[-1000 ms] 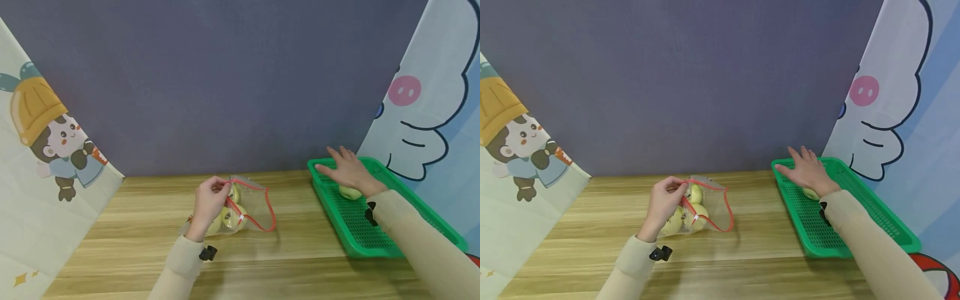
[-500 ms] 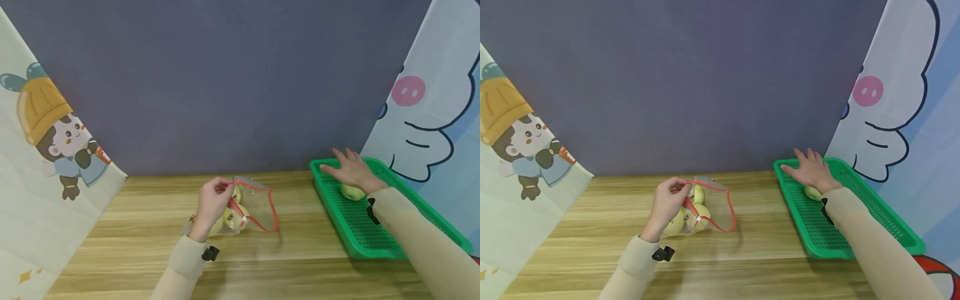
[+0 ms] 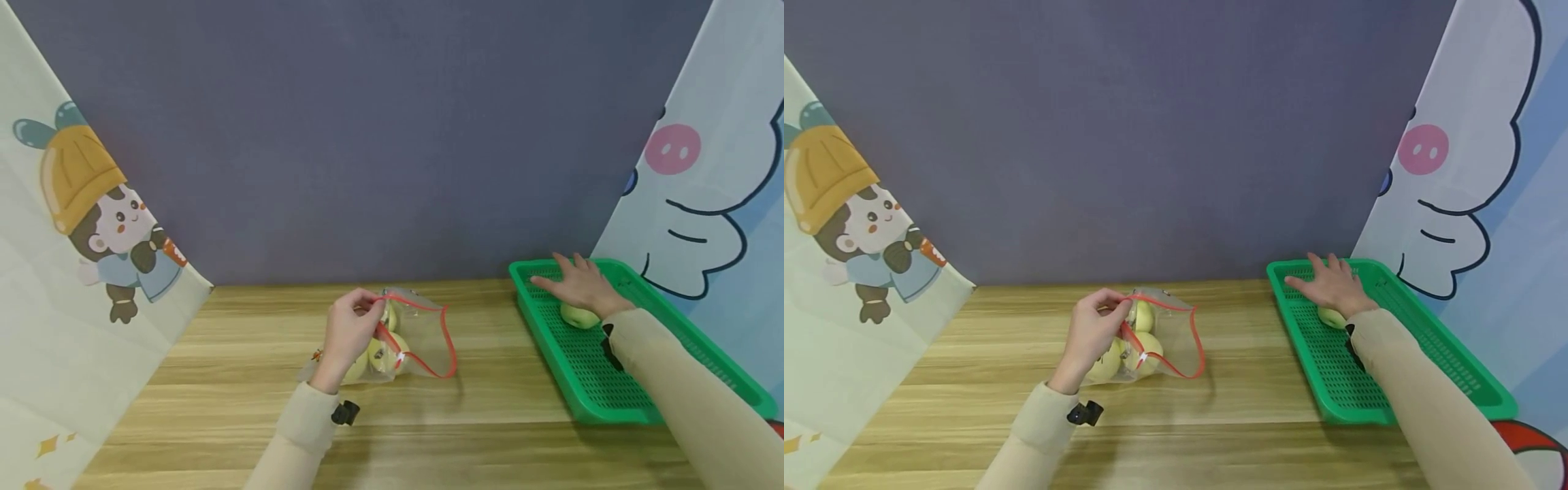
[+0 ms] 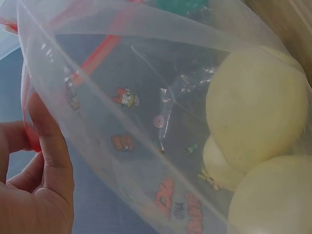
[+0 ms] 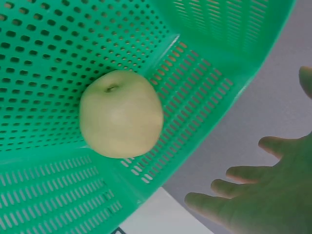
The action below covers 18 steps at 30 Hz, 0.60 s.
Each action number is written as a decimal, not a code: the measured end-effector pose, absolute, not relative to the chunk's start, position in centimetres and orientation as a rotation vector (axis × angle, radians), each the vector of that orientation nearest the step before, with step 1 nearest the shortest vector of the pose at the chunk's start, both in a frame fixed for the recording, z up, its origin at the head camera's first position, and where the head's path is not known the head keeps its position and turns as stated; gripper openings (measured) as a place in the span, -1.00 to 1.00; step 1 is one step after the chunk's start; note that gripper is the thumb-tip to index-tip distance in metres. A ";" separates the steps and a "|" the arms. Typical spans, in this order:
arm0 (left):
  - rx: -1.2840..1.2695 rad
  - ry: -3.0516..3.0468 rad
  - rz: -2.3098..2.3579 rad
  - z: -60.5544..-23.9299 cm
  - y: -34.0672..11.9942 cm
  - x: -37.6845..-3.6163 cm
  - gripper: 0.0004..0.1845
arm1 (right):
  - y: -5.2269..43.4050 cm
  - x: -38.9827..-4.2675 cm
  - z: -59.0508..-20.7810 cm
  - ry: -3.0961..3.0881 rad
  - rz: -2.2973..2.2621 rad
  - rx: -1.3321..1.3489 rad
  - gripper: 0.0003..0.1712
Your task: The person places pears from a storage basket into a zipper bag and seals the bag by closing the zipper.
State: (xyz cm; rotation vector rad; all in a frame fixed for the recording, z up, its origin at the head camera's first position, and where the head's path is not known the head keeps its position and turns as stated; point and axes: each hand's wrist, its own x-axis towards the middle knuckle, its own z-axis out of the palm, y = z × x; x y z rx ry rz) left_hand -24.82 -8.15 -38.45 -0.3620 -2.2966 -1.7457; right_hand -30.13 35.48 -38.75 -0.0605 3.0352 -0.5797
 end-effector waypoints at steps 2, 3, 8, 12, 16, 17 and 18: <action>-0.362 -2.296 -1.749 -38.5 -8.2 -24.8 -0.92 | 35.8 -30.2 -39.1 3.031 -0.582 -0.058 0.16; -0.361 -2.297 -1.751 -38.5 -8.1 -24.8 -0.92 | 36.0 -30.2 -39.3 3.026 -0.585 -0.055 0.16; -0.369 -2.300 -1.762 -38.4 -8.1 -24.8 -0.89 | 36.9 -30.3 -40.2 2.991 -0.600 -0.038 0.18; -0.366 -2.303 -1.755 -38.4 -8.1 -24.8 -0.89 | 37.5 -30.5 -40.9 2.957 -0.603 -0.022 0.17; -0.350 -2.303 -1.754 -38.3 -8.2 -24.8 -0.92 | 38.0 -30.7 -41.7 2.931 -0.594 -0.022 0.17; -0.349 -2.302 -1.758 -38.3 -8.1 -24.8 -0.92 | 38.1 -30.8 -41.9 2.924 -0.592 -0.020 0.17; -0.348 -2.301 -1.763 -38.3 -8.1 -24.7 -0.92 | 38.3 -30.8 -42.1 2.917 -0.589 -0.019 0.17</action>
